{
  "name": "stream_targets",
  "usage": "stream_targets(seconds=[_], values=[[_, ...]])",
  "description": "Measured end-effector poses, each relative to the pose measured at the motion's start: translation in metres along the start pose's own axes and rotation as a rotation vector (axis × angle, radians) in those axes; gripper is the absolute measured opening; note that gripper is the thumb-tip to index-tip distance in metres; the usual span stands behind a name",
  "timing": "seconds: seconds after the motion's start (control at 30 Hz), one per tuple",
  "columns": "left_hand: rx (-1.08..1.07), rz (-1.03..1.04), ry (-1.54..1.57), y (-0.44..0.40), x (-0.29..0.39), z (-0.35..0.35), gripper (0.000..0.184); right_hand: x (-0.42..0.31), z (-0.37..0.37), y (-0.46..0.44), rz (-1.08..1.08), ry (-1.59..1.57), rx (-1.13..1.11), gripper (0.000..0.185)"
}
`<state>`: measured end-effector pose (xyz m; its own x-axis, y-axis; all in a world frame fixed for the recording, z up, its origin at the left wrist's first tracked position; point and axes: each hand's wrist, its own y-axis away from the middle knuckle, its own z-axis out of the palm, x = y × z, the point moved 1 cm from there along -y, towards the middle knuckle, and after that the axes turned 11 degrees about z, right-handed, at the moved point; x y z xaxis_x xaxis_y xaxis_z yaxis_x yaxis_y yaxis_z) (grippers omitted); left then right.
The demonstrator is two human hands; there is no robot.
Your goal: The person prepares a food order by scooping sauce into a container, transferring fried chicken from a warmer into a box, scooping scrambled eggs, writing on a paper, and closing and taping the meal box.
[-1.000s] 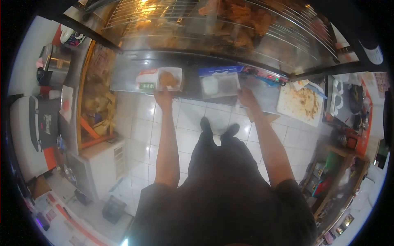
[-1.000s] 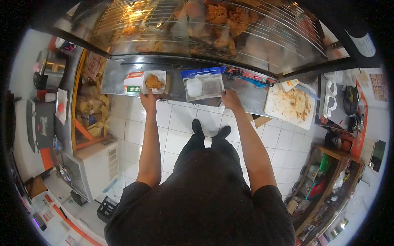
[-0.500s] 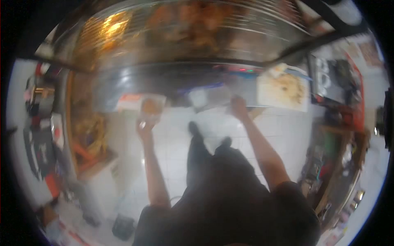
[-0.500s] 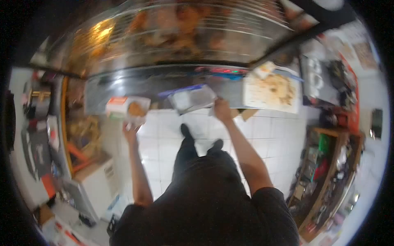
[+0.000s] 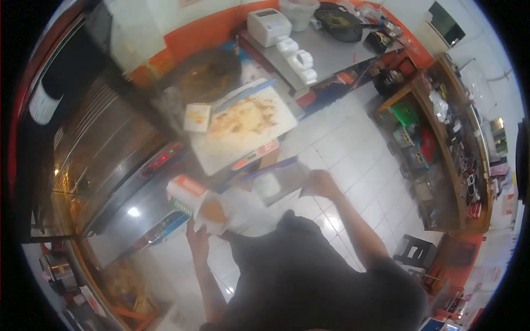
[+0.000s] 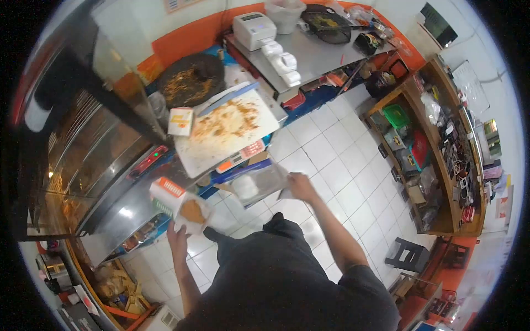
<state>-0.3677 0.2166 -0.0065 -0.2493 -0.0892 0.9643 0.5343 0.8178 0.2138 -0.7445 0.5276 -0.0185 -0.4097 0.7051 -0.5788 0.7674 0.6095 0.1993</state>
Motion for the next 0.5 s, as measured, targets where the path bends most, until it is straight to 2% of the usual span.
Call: stream_targets(seconds=[0.03,0.07,0.1,0.17,0.23,0.27,0.33,0.37,0.4,0.47,0.5], values=[[-0.089,0.037,0.008,-0.004,0.016,0.039,0.052,0.033,-0.034,-0.001,0.099,0.114,-0.038,0.025],[-0.180,0.071,0.015,-0.009,0.039,0.077,0.053,0.057,-0.073,0.004,0.041,-0.023,0.117,0.024],[-0.204,0.154,-0.080,-0.021,0.025,0.108,0.050,0.100,-0.102,-0.003,0.059,0.085,0.061,0.026],[-0.225,0.245,-0.153,-0.043,0.027,0.182,0.048,0.150,-0.170,-0.008,0.236,0.045,0.138,0.036],[-0.354,0.263,0.036,-0.055,0.064,0.264,0.044,0.189,-0.230,-0.017,0.297,0.046,0.196,0.037],[-0.346,0.272,0.056,-0.061,0.081,0.301,0.044,0.206,-0.258,-0.026,0.358,0.028,0.255,0.037],[-0.405,0.180,0.004,-0.084,0.110,0.372,0.041,0.250,-0.306,-0.054,0.346,0.027,0.272,0.037],[-0.323,0.541,-0.251,-0.105,0.093,0.410,0.038,0.273,-0.320,-0.066,0.364,0.010,0.268,0.037],[-0.321,0.534,-0.239,-0.118,0.109,0.444,0.038,0.283,-0.335,-0.082,0.364,0.024,0.265,0.037],[-0.395,0.382,-0.208,-0.142,0.152,0.518,0.036,0.289,-0.368,-0.113,0.433,0.048,0.398,0.037],[-0.392,0.368,-0.195,-0.162,0.143,0.556,0.036,0.328,-0.375,-0.140,0.463,0.018,0.370,0.038]])
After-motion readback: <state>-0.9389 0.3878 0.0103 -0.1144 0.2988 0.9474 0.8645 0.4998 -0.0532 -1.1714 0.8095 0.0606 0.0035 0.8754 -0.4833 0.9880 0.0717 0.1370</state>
